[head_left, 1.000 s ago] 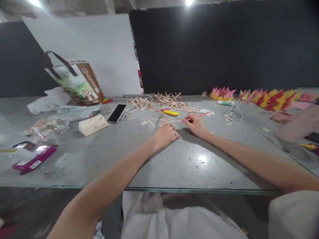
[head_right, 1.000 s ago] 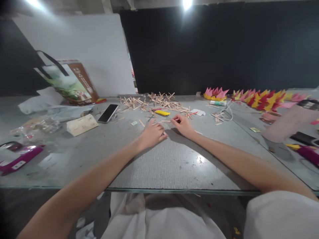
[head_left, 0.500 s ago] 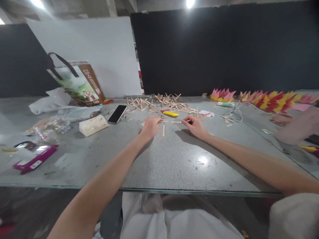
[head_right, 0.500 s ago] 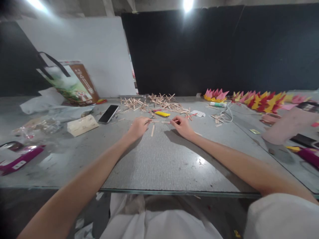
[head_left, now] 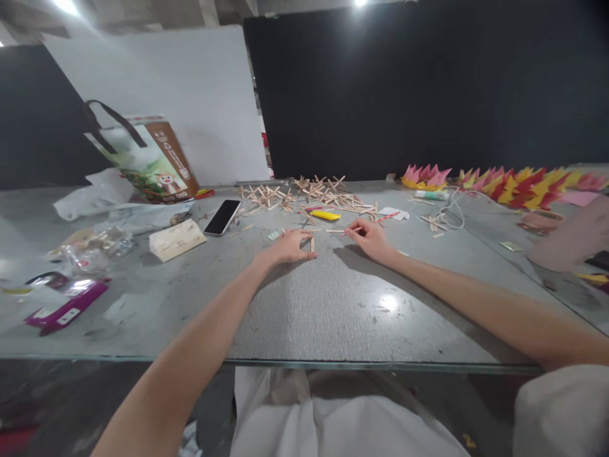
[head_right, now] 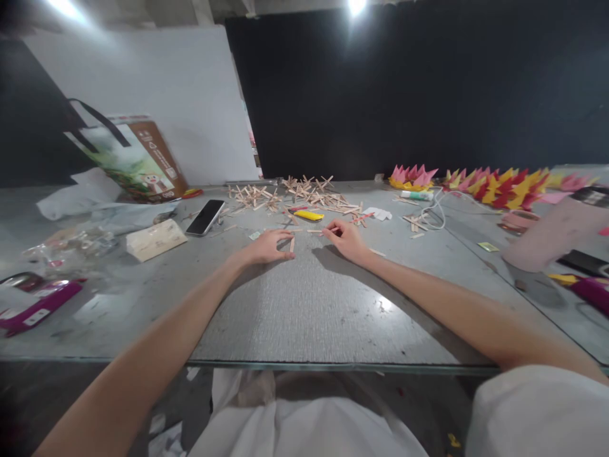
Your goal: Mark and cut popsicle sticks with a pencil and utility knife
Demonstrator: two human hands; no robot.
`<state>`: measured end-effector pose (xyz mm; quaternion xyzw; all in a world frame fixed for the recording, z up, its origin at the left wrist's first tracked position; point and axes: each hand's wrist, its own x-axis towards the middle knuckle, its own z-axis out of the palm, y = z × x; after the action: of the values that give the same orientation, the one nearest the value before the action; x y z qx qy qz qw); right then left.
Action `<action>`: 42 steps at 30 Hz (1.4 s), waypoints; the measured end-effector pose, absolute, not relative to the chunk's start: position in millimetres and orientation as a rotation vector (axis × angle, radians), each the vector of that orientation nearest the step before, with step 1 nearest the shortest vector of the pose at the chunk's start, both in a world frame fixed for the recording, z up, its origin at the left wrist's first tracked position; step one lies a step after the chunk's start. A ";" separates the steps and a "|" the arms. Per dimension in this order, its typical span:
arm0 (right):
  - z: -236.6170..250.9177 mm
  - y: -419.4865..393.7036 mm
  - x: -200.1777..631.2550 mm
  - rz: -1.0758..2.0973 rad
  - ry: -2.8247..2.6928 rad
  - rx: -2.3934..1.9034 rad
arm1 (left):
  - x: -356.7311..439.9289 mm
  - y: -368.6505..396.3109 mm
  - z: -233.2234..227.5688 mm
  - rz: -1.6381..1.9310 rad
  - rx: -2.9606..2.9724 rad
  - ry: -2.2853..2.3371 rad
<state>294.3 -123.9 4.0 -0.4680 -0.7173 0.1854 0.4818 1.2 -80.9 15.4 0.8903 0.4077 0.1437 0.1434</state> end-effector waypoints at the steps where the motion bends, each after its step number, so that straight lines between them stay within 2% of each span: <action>1: 4.0 -124.0 294.7 0.456 -1.754 -1.139 | 1.1 -80.0 13.8 0.422 2.566 1.175; 13: -0.7 -121.0 296.6 0.474 -1.795 -1.131 | 3.4 -71.0 1.8 0.542 2.428 1.210; 27: 1.2 -122.6 295.7 0.495 -1.778 -1.105 | 36.1 -113.0 13.0 1.252 2.042 0.897; 30: 2.2 -122.8 295.1 0.471 -1.734 -1.108 | 36.4 -120.6 15.0 1.171 2.221 0.872; 38: -0.3 -117.8 294.5 0.514 -1.571 -1.080 | 41.7 -127.4 15.9 0.591 2.671 0.783; 42: 0.6 -119.5 295.2 0.611 -1.516 -1.070 | 44.7 -129.1 15.0 0.593 2.655 0.777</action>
<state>295.2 -119.5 0.6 -0.4541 -0.6430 0.2593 0.5596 44.7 -129.1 15.0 0.9270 0.2713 0.2071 0.1553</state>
